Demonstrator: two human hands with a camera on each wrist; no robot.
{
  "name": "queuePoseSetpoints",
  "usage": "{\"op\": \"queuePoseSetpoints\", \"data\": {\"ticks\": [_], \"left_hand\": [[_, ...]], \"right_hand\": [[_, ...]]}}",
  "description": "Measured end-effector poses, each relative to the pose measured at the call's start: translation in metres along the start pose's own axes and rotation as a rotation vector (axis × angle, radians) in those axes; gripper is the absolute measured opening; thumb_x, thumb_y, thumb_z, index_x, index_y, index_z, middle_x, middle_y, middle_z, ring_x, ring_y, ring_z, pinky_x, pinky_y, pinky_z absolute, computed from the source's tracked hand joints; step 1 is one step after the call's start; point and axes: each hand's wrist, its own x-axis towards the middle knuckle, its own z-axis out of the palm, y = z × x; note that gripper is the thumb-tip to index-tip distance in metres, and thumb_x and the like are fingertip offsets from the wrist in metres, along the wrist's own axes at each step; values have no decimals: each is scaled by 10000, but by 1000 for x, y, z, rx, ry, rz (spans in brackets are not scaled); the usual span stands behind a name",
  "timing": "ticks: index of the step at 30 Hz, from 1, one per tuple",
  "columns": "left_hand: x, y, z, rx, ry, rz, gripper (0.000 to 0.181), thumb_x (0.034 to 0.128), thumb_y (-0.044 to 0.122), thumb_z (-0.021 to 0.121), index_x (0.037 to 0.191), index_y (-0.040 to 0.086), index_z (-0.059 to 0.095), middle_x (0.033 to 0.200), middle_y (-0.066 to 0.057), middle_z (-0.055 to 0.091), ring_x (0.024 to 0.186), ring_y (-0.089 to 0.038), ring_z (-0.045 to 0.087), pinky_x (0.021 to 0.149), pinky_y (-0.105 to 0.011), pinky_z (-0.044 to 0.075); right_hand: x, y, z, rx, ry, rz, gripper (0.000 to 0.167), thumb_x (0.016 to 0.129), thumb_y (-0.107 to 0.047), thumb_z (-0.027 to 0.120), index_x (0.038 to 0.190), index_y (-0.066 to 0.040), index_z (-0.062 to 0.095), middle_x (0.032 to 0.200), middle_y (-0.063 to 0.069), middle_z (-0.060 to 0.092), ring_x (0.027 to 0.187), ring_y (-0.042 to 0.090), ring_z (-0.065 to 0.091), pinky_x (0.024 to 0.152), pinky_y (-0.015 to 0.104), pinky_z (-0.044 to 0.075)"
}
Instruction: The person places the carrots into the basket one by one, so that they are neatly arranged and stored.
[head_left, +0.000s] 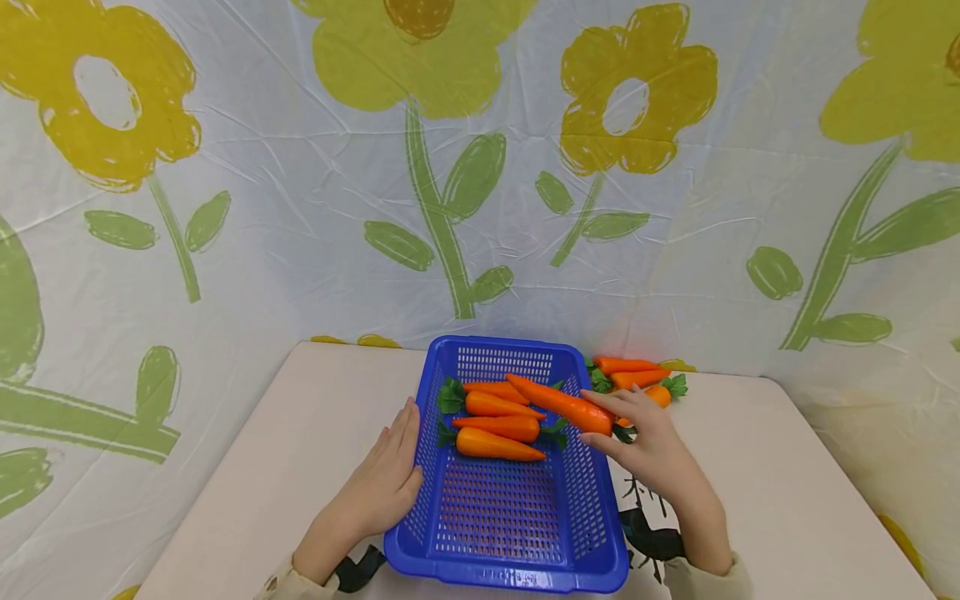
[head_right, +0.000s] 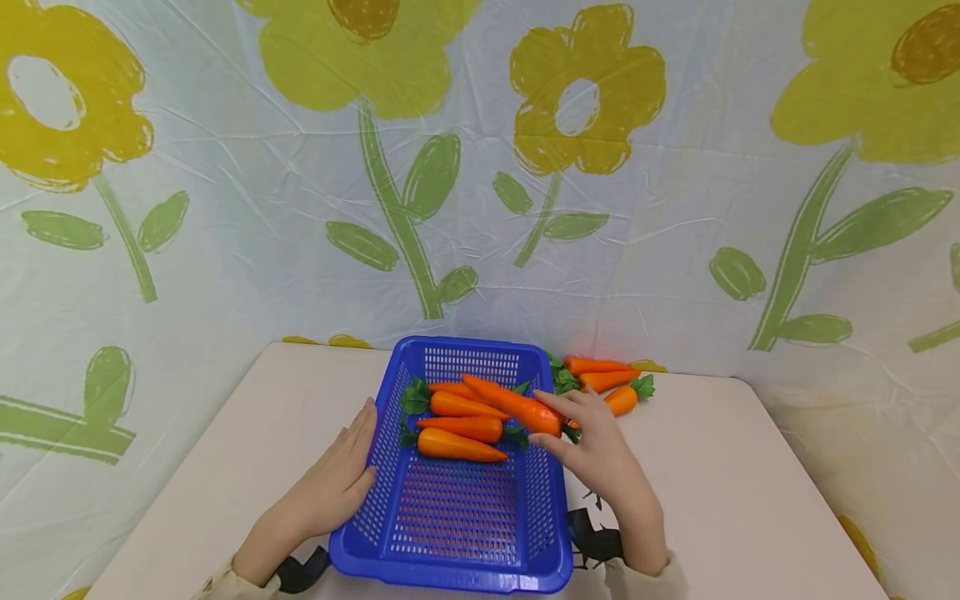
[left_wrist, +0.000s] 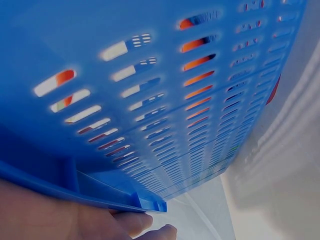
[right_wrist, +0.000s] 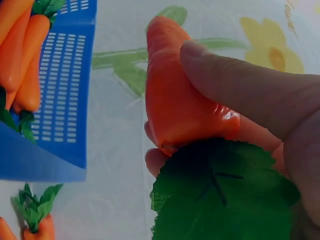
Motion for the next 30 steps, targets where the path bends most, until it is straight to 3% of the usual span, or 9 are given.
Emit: {"op": "queuePoseSetpoints", "data": {"ticks": [5, 10, 14, 18, 21, 25, 28, 30], "left_hand": [[0, 0, 0, 0, 1, 2, 747, 966, 137, 461, 1545, -95, 49, 1637, -215, 23, 1505, -347, 91, 1176, -553, 174], [1, 0, 0, 13, 6, 4, 745, 962, 134, 462, 1542, -100, 58, 1638, -194, 4, 1505, -349, 93, 1174, -552, 181], [1, 0, 0, 22, 15, 9, 746, 956, 132, 468, 1540, -105, 70, 1636, -197, 13, 1501, -363, 111, 1173, -546, 185], [1, 0, 0, 20, 11, 7, 746, 958, 133, 467, 1541, -103, 66, 1637, -191, 5, 1502, -357, 105, 1177, -534, 169], [1, -1, 0, 20, 8, 8, 745, 960, 134, 466, 1541, -103, 65, 1637, -190, 1, 1504, -348, 93, 1174, -546, 178], [1, -1, 1, 25, 11, 13, 750, 957, 133, 470, 1540, -105, 63, 1636, -207, 13, 1502, -358, 100, 1169, -559, 192], [1, -1, 1, 26, 11, 13, 752, 957, 133, 471, 1542, -101, 59, 1637, -203, 12, 1501, -360, 105, 1171, -551, 182], [2, -1, 1, 26, 11, 11, 752, 958, 134, 470, 1543, -100, 59, 1638, -199, 9, 1502, -358, 106, 1173, -546, 176]], "right_hand": [[2, -6, 6, 20, -41, -3, 520, 802, -226, 823, 1275, -62, 680, 1139, 113, 691, 1287, 477, 465, 1086, 693, 226], [2, -9, 11, 20, -92, 15, 518, 814, -271, 813, 1266, -54, 686, 1147, 100, 691, 1284, 488, 471, 1082, 679, 255], [3, -11, 15, 6, -131, 40, 519, 830, -313, 798, 1264, -51, 688, 1134, 84, 698, 1258, 497, 486, 1025, 682, 345], [4, -13, 18, 8, -165, 54, 504, 830, -306, 802, 1245, -40, 697, 996, -14, 669, 1014, 286, 582, 888, 516, 504], [5, -15, 20, 11, -199, 64, 498, 843, -331, 788, 1234, -34, 702, 976, -30, 641, 887, 160, 535, 791, 383, 513], [6, -17, 21, 20, -251, 72, 516, 871, -378, 750, 1239, -20, 695, 927, -37, 617, 836, 141, 517, 727, 328, 473], [7, -19, 23, 26, -291, 79, 528, 886, -391, 729, 1252, -12, 685, 838, -62, 579, 869, 165, 556, 895, 443, 495], [8, -19, 25, 26, -305, 77, 527, 889, -389, 725, 1253, -10, 683, 860, -71, 620, 936, 203, 607, 1051, 569, 392]]}}
